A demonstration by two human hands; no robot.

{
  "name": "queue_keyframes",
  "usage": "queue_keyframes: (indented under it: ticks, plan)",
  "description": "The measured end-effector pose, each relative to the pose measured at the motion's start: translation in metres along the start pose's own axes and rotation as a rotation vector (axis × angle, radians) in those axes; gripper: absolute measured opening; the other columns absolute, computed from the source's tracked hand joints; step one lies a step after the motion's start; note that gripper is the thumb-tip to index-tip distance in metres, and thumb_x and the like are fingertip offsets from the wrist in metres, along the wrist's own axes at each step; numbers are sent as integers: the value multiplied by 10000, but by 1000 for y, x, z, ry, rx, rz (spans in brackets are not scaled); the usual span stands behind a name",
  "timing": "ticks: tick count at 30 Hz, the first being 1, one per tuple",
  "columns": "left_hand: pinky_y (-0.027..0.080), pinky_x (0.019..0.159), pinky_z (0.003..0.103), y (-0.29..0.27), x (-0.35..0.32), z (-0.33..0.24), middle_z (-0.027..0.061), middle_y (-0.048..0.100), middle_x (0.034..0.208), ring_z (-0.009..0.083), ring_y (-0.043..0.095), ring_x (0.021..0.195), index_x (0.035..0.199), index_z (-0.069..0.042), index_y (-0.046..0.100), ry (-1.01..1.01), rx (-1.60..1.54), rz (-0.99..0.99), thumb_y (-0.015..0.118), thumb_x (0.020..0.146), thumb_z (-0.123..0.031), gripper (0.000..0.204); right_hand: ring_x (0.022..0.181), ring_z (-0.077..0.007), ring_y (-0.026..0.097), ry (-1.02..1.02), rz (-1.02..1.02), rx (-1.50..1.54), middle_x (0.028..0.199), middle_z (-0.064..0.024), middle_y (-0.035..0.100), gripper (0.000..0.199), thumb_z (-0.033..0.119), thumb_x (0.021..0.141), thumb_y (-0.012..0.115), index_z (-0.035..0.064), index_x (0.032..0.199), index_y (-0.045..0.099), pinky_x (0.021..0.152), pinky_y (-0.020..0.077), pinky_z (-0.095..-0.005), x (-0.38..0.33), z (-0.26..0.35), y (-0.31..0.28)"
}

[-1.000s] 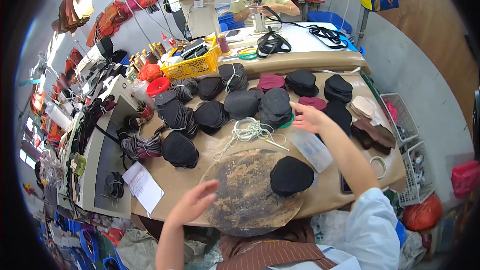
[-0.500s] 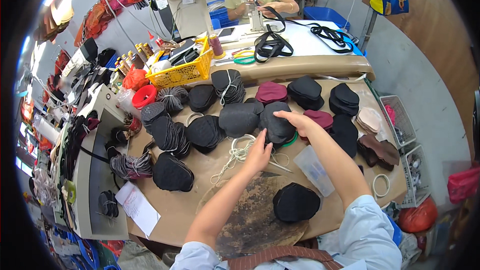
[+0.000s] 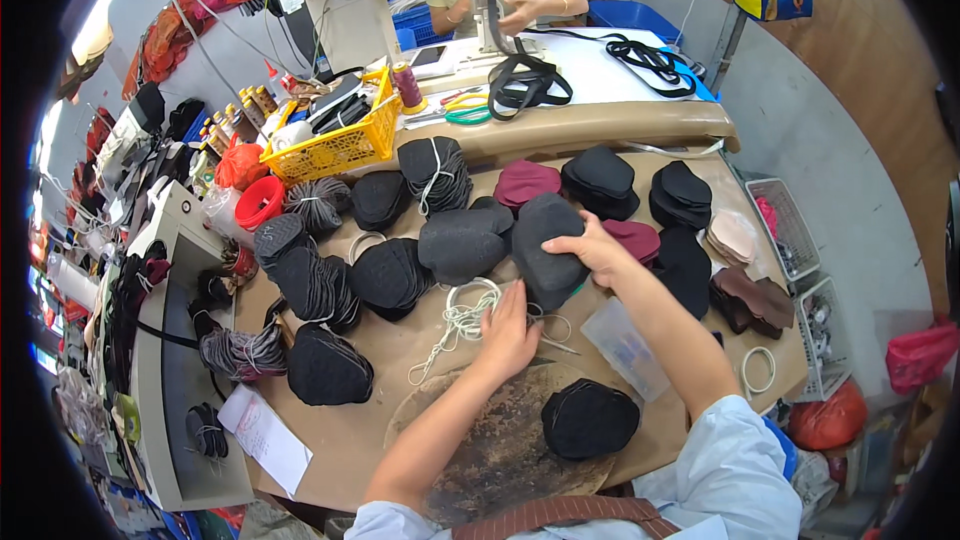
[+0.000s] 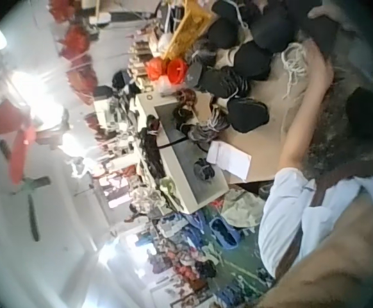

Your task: The person unpacks a red plastic bag and sorts black fabric pieces on a workbench. They use a white marker to mark some pieces and then use scissors to cut a white elastic band. The person continues to handle and stack the fabric pieces.

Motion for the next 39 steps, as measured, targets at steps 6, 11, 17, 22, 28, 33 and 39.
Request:
queue_keyframes:
  ticks: [6,11,17,22,28,33,39]
  plan:
    - [174,1078,529,-7,-33,5,173,332,1441,316,277,1354,1364,-76,407,113,306,93,590,854,-303,587,1077,-250,559,-110,159,256,1239,-156,495,732,73,701,757,25,1310,354,910,492,-396,-45,98,-53]
    - [160,1091,525,-19,-49,-11,170,360,1427,321,298,1344,1313,-83,475,165,301,46,624,820,-324,569,1088,-271,549,-432,-283,-128,1244,-169,488,918,142,659,800,-15,1375,248,929,477,-366,-50,193,-200]
    - [171,1096,508,-18,-46,-12,162,391,1410,321,320,1332,1271,-82,519,147,300,35,664,777,-355,583,1048,-363,558,-620,-1024,-1230,1188,-237,501,1077,123,600,792,11,1431,117,879,478,-426,-44,242,-284]
    - [187,1083,511,-21,-44,-15,162,407,1392,317,345,1311,1232,-87,550,156,290,29,684,755,-374,573,942,-310,556,-875,-985,-1907,1102,-138,532,789,124,724,632,97,1422,264,808,466,-386,18,186,-280]
    - [224,1050,532,-24,-43,-16,180,429,1364,323,382,1282,1198,-74,574,148,304,42,688,736,-445,603,1003,-261,513,-1120,-783,-2166,1153,-83,524,556,145,797,525,122,1343,420,862,444,-373,57,125,-254]
    - [229,1035,545,-22,-40,-17,183,421,1365,334,381,1276,1185,-77,583,134,315,67,693,723,-465,613,1016,-262,518,-1262,-742,-1992,1153,-81,536,538,102,785,546,129,1313,448,887,442,-371,45,115,-237]
    - [194,1066,530,-21,-40,-17,183,400,1383,334,340,1309,1197,-96,576,115,301,66,712,701,-444,621,1175,-315,439,-892,-322,-1918,1342,-144,395,933,98,579,748,70,1392,292,1010,375,-400,56,125,-245]
Point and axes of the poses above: each hand's wrist, its own x-axis towards the middle knuckle, its own y-axis out of the palm, z = x × y, the point moved 10 cm from there along x, towards the middle knuckle
